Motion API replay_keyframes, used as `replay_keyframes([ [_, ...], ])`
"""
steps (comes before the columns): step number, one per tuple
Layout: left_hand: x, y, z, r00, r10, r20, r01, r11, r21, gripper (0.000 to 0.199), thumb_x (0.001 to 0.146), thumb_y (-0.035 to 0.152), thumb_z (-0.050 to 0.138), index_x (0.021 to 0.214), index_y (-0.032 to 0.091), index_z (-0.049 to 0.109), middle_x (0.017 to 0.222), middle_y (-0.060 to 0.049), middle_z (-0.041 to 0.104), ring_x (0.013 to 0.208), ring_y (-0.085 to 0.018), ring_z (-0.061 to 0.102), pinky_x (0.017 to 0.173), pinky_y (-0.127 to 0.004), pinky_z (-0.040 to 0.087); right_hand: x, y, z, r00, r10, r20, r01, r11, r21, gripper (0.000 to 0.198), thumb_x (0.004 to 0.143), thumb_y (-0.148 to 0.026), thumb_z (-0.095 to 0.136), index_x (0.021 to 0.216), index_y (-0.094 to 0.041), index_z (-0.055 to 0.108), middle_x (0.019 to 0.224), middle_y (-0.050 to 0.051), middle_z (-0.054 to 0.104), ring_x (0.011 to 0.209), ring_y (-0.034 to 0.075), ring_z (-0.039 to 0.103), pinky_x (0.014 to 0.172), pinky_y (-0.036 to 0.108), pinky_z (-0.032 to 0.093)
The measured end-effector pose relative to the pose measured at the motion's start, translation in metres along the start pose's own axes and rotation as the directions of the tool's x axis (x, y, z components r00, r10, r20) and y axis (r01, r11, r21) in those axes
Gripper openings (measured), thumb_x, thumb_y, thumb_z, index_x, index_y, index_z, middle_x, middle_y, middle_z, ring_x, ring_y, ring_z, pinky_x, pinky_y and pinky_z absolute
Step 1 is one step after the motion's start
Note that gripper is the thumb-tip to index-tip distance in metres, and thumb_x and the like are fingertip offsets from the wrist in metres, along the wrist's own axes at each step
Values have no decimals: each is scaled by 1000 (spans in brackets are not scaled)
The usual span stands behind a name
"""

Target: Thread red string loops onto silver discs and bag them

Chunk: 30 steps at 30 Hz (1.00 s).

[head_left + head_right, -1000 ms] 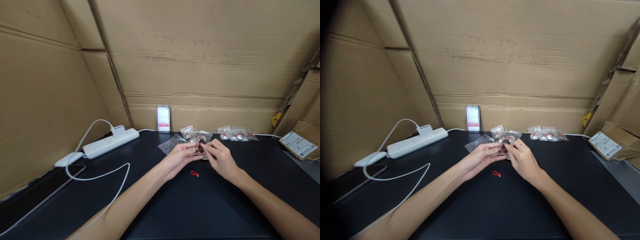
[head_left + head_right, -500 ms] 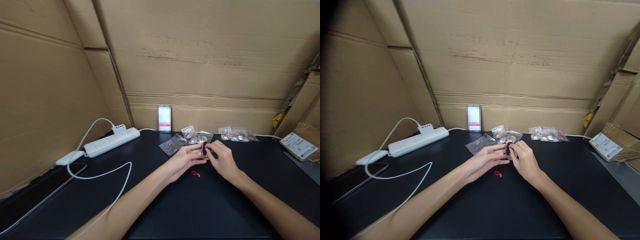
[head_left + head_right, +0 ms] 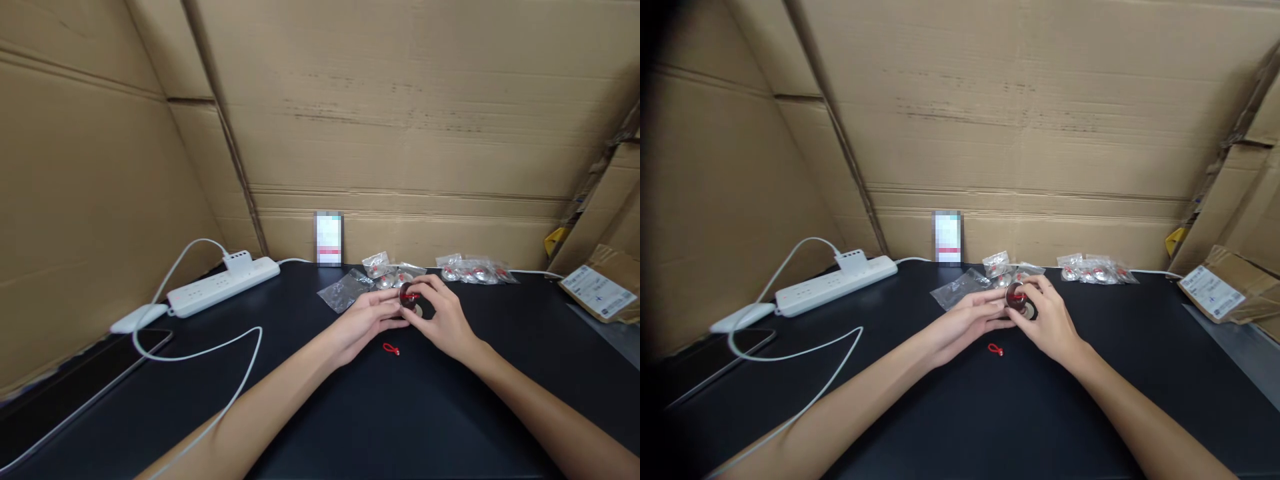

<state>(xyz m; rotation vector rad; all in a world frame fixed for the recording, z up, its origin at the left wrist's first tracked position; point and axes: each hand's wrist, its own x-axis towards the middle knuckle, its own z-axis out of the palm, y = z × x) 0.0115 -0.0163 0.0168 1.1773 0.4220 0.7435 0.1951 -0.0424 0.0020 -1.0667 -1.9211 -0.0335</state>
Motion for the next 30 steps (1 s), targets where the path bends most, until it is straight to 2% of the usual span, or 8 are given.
replay_keyframes([
  [4, 0, -2, -1, 999, -1, -52, 4, 997, 73, 33, 87, 21, 63, 119, 16, 66, 115, -12, 69, 104, -23, 65, 96, -40, 49, -2, 0, 3, 999, 36, 34, -37, 998, 47, 18, 83, -21, 65, 100, -21, 59, 99, 7, 63, 90, 22, 62, 80, 36, 53],
  [7, 2, -5, -4, 992, 21, -122, -5, 991, 130, 29, 83, 20, 67, 111, 12, 70, 106, -13, 72, 94, -21, 68, 90, -37, 52, -4, 0, 5, 997, 63, 34, -65, 994, 83, 36, 79, -24, 70, 112, -21, 56, 103, 7, 65, 88, 21, 64, 80, 36, 54],
  [10, 3, -5, -6, 977, 54, -204, -18, 984, 175, 24, 79, 19, 70, 101, 10, 73, 94, -12, 75, 82, -19, 70, 81, -33, 54, -6, -2, 7, 997, 67, 48, -72, 991, 111, 54, 78, -25, 72, 127, -22, 50, 112, 8, 65, 94, 22, 66, 86, 38, 54],
  [12, 4, -5, -6, 967, 76, -242, -28, 980, 198, 19, 76, 17, 71, 94, 10, 74, 88, -11, 75, 77, -18, 70, 76, -29, 55, -6, -3, 8, 998, 53, 47, -58, 990, 128, 58, 78, -26, 72, 131, -22, 49, 115, 9, 65, 96, 22, 66, 88, 39, 54],
  [16, 5, -3, -4, 955, 99, -278, -42, 978, 204, 13, 72, 13, 72, 85, 11, 73, 79, -8, 75, 71, -15, 69, 69, -26, 55, -5, -6, 8, 999, 37, 24, -40, 987, 154, 51, 78, -26, 73, 126, -22, 54, 110, 8, 66, 91, 21, 66, 84, 38, 55],
  [21, 6, -2, -6, 937, 134, -322, -81, 981, 174, 10, 69, 11, 73, 79, 12, 72, 74, -6, 73, 68, -14, 68, 71, -26, 55, -1, -11, 6, 997, 78, 2, -76, 972, 222, 38, 79, -25, 71, 115, -22, 60, 100, 6, 67, 83, 19, 66, 80, 37, 56],
  [26, 7, -2, -8, 935, 142, -325, -106, 986, 126, 11, 71, 15, 74, 81, 11, 72, 74, -7, 72, 70, -14, 67, 73, -27, 55, 1, -15, 7, 982, 188, 3, -176, 914, 365, 39, 77, -26, 72, 113, -20, 58, 95, 5, 68, 80, 19, 68, 80, 36, 57],
  [30, 8, -2, -9, 940, 131, -315, -99, 988, 118, 11, 72, 16, 75, 81, 11, 71, 76, -7, 72, 70, -14, 67, 74, -28, 55, 0, -14, 8, 976, 217, -6, -200, 909, 366, 40, 76, -26, 74, 112, -20, 59, 93, 5, 68, 80, 18, 68, 78, 35, 57],
])
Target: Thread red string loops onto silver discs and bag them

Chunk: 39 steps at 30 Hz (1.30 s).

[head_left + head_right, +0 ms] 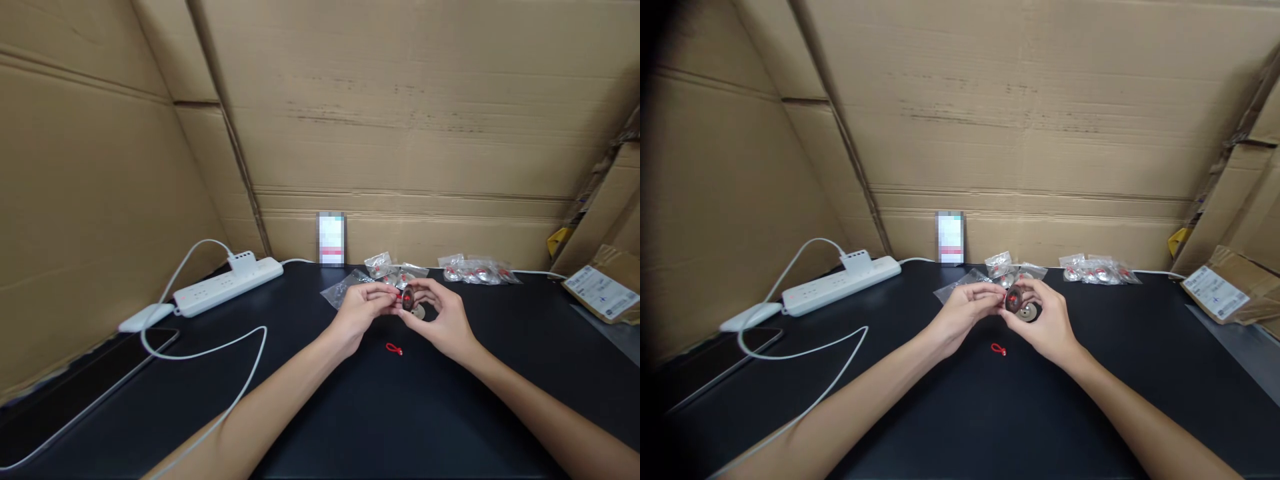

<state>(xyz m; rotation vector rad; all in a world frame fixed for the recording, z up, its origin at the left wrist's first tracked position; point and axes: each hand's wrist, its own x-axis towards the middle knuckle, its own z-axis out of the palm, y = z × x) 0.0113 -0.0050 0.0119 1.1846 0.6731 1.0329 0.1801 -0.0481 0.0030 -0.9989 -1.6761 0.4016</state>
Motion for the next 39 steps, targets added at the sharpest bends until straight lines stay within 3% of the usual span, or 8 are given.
replay_keyframes([
  [6, -1, -3, -3, 994, -42, 99, 42, 999, 5, 23, 77, 22, 72, 98, 13, 70, 85, -9, 72, 72, -16, 67, 72, -30, 54, -2, -1, -2, 996, -93, 18, 94, 989, -115, 40, 76, -24, 73, 114, -21, 60, 94, 4, 68, 78, 18, 67, 76, 35, 56],
  [9, -1, -2, -3, 995, -40, 91, 38, 999, 24, 22, 75, 20, 74, 95, 12, 70, 83, -8, 71, 70, -14, 65, 68, -27, 51, -2, -4, -3, 989, -147, 29, 150, 978, -148, 39, 77, -27, 73, 113, -21, 61, 94, 5, 68, 77, 18, 65, 74, 35, 56],
  [18, 2, 2, -4, 988, 152, 32, -153, 925, 347, 17, 82, 30, 64, 85, 14, 69, 77, -5, 66, 72, -15, 59, 64, -26, 46, 0, 4, -8, 989, -145, 35, 149, 967, -207, 38, 79, -26, 70, 116, -22, 60, 96, 6, 66, 78, 19, 63, 74, 37, 56],
  [22, -1, 1, 0, 969, 210, 133, -248, 854, 456, 19, 83, 34, 64, 84, 15, 67, 82, -5, 68, 75, -16, 62, 69, -28, 47, -1, 5, -8, 977, -194, 91, 211, 948, -239, 38, 80, -27, 69, 117, -21, 60, 99, 6, 65, 84, 20, 63, 78, 37, 55],
  [26, 3, -5, -5, 967, 196, 162, -250, 844, 473, 15, 80, 29, 67, 85, 15, 65, 82, -6, 69, 75, -17, 64, 71, -29, 49, -1, 3, -7, 962, -219, 164, 253, 940, -229, 40, 83, -30, 69, 121, -22, 58, 104, 7, 64, 89, 22, 62, 81, 38, 54],
  [31, 10, -7, -17, 977, 187, 104, -213, 807, 550, 12, 78, 27, 65, 80, 15, 65, 77, -5, 68, 71, -17, 63, 68, -28, 48, 4, 14, -13, 987, -95, 132, 134, 933, -333, 29, 92, -31, 56, 119, -21, 59, 91, 6, 62, 74, 18, 59, 70, 34, 53],
  [36, 9, -5, -23, 973, 227, 49, -180, 600, 780, 11, 79, 25, 62, 78, 16, 68, 72, -5, 69, 67, -18, 63, 64, -28, 45, 4, 39, -21, 984, 99, 146, -9, 856, -517, 21, 88, -31, 59, 101, -17, 66, 92, 8, 60, 74, 19, 59, 71, 36, 51],
  [39, 7, -8, -25, 973, 226, 57, -173, 540, 824, 11, 78, 23, 61, 78, 17, 70, 68, -4, 68, 61, -17, 60, 58, -27, 40, 3, 43, -20, 976, 143, 165, -34, 846, -532, 9, 82, -27, 63, 82, -18, 65, 81, 4, 60, 70, 18, 58, 65, 32, 48],
])
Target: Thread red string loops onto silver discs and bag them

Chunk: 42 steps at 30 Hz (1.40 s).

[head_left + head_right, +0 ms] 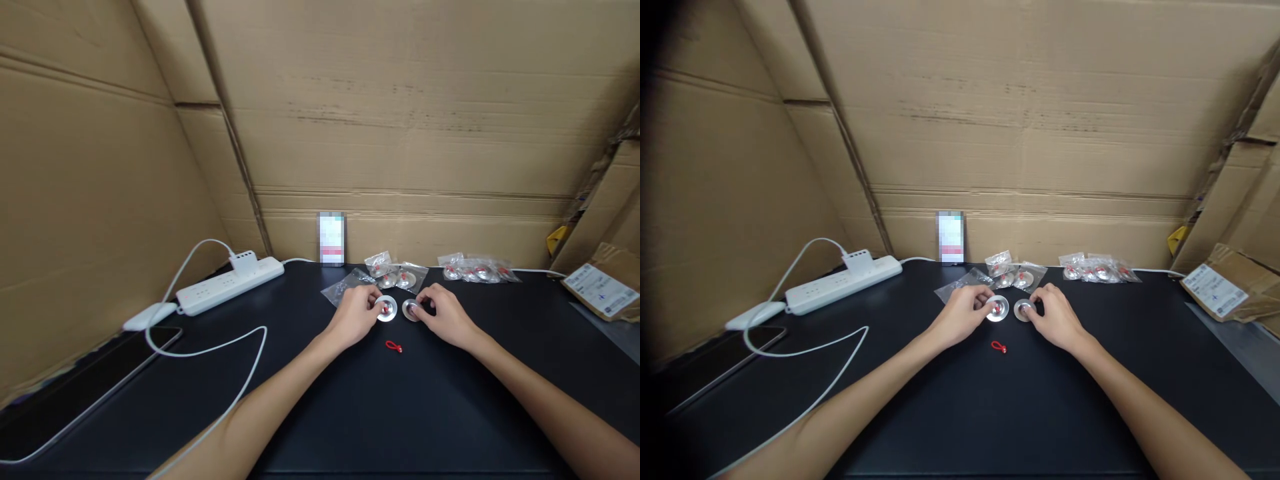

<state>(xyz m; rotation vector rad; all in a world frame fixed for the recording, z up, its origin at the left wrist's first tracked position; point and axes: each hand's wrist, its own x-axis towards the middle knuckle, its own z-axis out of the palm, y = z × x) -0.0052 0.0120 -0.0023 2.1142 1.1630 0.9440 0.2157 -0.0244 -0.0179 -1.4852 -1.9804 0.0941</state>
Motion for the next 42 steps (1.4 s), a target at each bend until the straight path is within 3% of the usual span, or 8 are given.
replay_keyframes([
  [5, 0, -7, 2, 997, 61, -53, -55, 994, 97, 11, 76, 20, 61, 78, 18, 71, 65, -4, 65, 59, -17, 55, 58, -28, 36, 2, -5, 0, 998, 62, 22, -65, 969, 237, 5, 79, -20, 58, 75, -19, 57, 63, -2, 58, 56, 14, 54, 53, 25, 44],
  [10, -2, 7, -2, 980, 166, -107, -142, 969, 200, 16, 84, 25, 57, 82, 18, 71, 79, -7, 67, 75, -22, 58, 70, -32, 41, 4, -10, -2, 991, 122, 53, -131, 819, 559, 18, 79, -34, 65, 77, -18, 56, 66, -1, 59, 59, 14, 58, 55, 25, 49],
  [16, -9, 31, -1, 985, 150, 87, -140, 984, -112, 21, 86, 36, 59, 87, 19, 71, 75, -3, 69, 66, -17, 59, 61, -26, 41, 2, -28, -3, 988, 75, 133, -149, 650, 745, 35, 75, -49, 72, 79, -18, 59, 66, -1, 59, 56, 12, 59, 52, 25, 53],
  [20, -3, 19, 0, 991, 81, 109, -49, 962, -269, 19, 83, 34, 62, 81, 16, 70, 74, -4, 71, 67, -17, 63, 62, -26, 45, -2, -33, -2, 989, 29, 143, -118, 735, 667, 30, 85, -48, 63, 84, -18, 62, 69, 1, 62, 58, 13, 59, 53, 25, 52],
  [25, 7, 5, -6, 995, -84, -55, 59, 935, -350, 17, 76, 31, 66, 77, 14, 68, 73, -6, 70, 67, -18, 64, 60, -26, 48, -11, -43, -9, 971, -164, 173, 89, 924, 372, 18, 89, -36, 60, 87, -20, 65, 71, 0, 61, 59, 13, 54, 55, 24, 45],
  [31, 7, 9, -7, 978, -205, -31, 165, 860, -483, 13, 72, 23, 69, 78, 13, 66, 67, -4, 66, 51, -11, 55, 46, -20, 41, -18, -59, -13, 873, -382, 305, 305, 913, 270, 3, 88, -21, 62, 86, -22, 63, 86, 1, 61, 76, 15, 59, 65, 24, 46],
  [36, 6, 10, -3, 981, -194, 7, 168, 830, -532, 15, 73, 23, 67, 82, 11, 65, 68, -5, 66, 51, -13, 58, 41, -20, 39, -18, -58, -12, 903, -347, 254, 268, 916, 300, 9, 91, -14, 52, 87, -21, 55, 83, 1, 60, 73, 15, 58, 65, 25, 45],
  [42, 1, 17, 1, 984, -162, 76, 174, 774, -608, 13, 74, 19, 69, 82, 10, 66, 71, -6, 70, 55, -14, 64, 56, -26, 53, -10, -46, -12, 982, -176, 72, 129, 893, 431, 11, 94, -18, 48, 90, -21, 57, 75, 0, 63, 66, 14, 60, 64, 25, 46],
])
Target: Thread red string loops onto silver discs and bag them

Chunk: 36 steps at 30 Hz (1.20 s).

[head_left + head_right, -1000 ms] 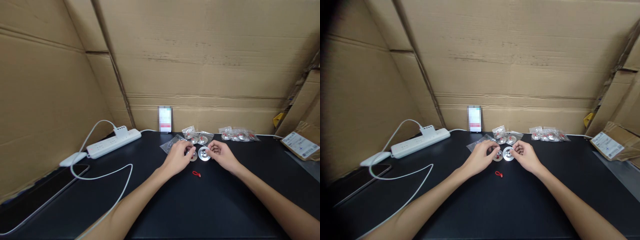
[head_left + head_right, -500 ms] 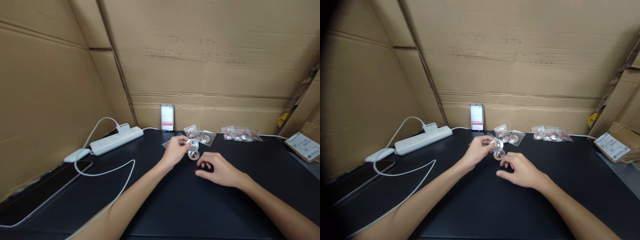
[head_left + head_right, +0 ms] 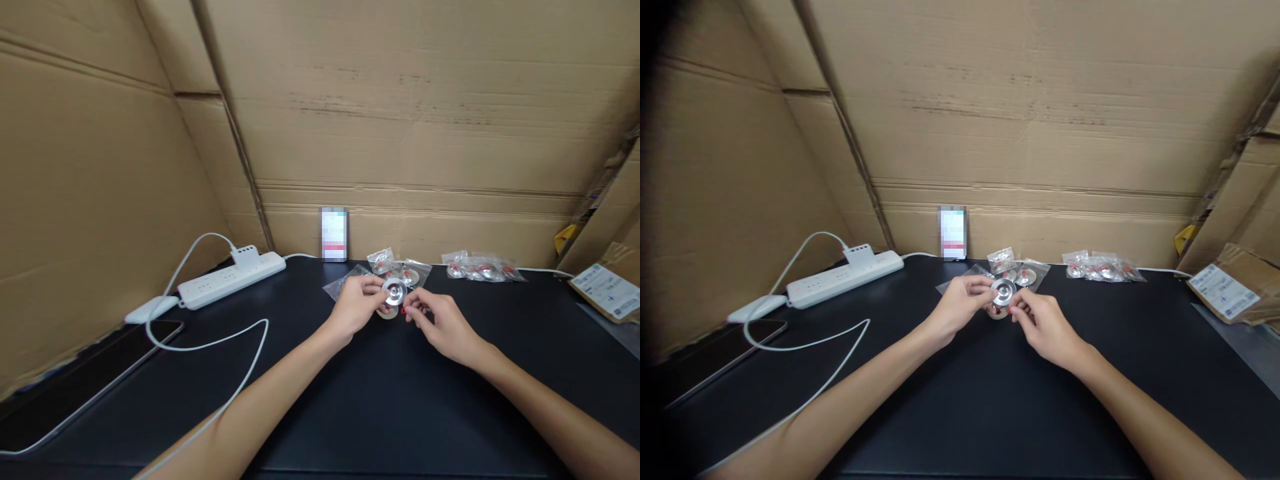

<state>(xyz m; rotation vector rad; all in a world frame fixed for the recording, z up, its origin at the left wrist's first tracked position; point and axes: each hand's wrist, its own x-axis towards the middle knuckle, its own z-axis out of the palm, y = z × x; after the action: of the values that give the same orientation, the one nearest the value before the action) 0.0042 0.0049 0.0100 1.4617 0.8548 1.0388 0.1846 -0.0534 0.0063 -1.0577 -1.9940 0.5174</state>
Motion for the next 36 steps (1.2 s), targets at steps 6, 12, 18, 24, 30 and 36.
replay_keyframes([
  [6, -6, 0, 7, 996, -39, 85, 46, 996, -77, 16, 75, 21, 73, 86, 10, 66, 77, -7, 72, 63, -17, 70, 67, -30, 58, 4, 14, 2, 982, 72, -175, -45, 987, 155, 10, 88, -26, 61, 90, -19, 68, 86, 5, 70, 73, 17, 64, 70, 30, 53],
  [12, -9, 1, 12, 993, -62, 96, 77, 983, -164, 26, 70, 22, 80, 87, 9, 66, 79, -9, 73, 68, -20, 72, 71, -35, 59, 3, 16, -1, 967, 117, -225, -70, 976, 208, 14, 84, -25, 65, 97, -20, 70, 90, 6, 73, 72, 19, 68, 70, 32, 56],
  [18, -12, 3, 17, 989, -62, 133, 94, 962, -256, 34, 64, 23, 84, 88, 7, 67, 83, -11, 73, 74, -22, 72, 80, -40, 59, 3, 4, -4, 968, -28, -248, -10, 988, -154, 14, 88, -17, 57, 87, -21, 70, 82, 3, 68, 66, 16, 60, 63, 28, 47],
  [24, -16, 1, 21, 990, -83, 110, 112, 951, -287, 38, 62, 25, 86, 89, 7, 67, 83, -11, 73, 73, -23, 72, 83, -43, 58, 2, 8, 0, 969, -88, -230, 32, 971, -237, 12, 92, -15, 50, 89, -19, 62, 85, 4, 62, 73, 17, 58, 67, 27, 45],
  [30, -19, 4, 23, 994, -63, 90, 86, 956, -281, 28, 70, 27, 80, 87, 8, 69, 81, -9, 72, 75, -22, 71, 86, -44, 57, -1, 12, 6, 968, -122, -219, 42, 940, -338, 12, 93, -15, 48, 91, -19, 59, 87, 6, 60, 80, 19, 58, 73, 30, 46],
  [36, -18, 0, 22, 996, -28, 89, 56, 943, -328, 19, 73, 25, 76, 79, 10, 66, 75, -6, 68, 75, -19, 68, 83, -41, 58, -3, 11, 11, 937, -209, -279, 99, 927, -361, 16, 93, -15, 50, 90, -19, 65, 81, 5, 63, 78, 20, 58, 73, 32, 48],
])
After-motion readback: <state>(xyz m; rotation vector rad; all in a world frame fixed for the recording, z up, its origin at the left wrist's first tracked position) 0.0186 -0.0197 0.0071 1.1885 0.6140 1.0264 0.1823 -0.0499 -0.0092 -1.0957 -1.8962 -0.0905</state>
